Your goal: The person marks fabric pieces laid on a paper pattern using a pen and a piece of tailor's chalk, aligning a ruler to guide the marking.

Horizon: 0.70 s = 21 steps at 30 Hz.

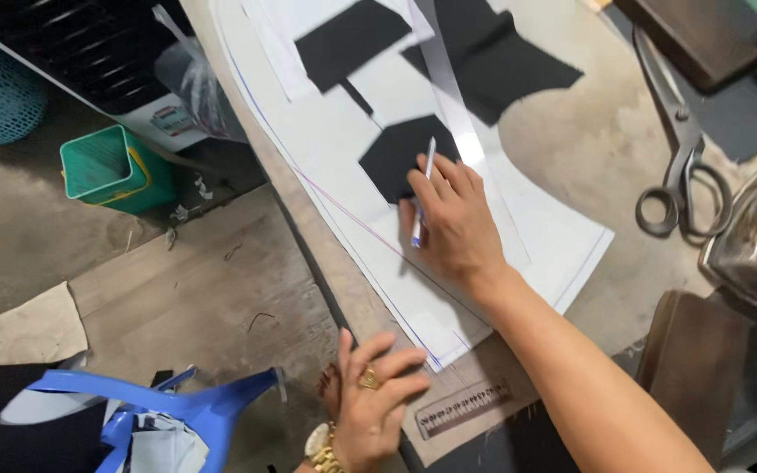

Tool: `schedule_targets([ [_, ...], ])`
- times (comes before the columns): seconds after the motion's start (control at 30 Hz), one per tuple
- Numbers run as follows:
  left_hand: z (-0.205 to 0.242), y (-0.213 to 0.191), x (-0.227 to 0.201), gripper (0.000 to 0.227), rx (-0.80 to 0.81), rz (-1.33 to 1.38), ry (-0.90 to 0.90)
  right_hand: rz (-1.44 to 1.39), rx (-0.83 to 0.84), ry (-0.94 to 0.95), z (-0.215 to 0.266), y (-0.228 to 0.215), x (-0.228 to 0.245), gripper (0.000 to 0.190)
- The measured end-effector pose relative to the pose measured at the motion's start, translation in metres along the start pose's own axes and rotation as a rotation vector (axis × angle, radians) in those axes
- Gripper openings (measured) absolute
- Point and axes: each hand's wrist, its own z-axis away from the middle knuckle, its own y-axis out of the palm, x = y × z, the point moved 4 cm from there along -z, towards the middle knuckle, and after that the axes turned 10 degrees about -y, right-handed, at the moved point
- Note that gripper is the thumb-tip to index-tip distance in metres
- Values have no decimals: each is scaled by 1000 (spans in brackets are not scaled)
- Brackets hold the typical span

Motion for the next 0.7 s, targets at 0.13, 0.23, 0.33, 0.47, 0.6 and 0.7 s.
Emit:
schedule_targets([
  [0.13,-9,-16,-3,23,59,-114,142,5,52,26,-13,-4,1,20],
  [0.23,-15,-36,1,21,290,-175,206,-2,55,54,-19,-3,3,26],
  [0.33,-23,-60,12,24,535,-104,259,58,120,76,-22,0,3,26],
  [0.47,-47,-95,29,32,739,73,219,54,140,94,-27,1,1,26],
  [0.6,-110,-141,50,27,575,92,152,68,161,115,-31,3,-1,24],
  [0.7,-181,-164,79,28,546,73,187,77,241,150,-19,10,-6,29],
])
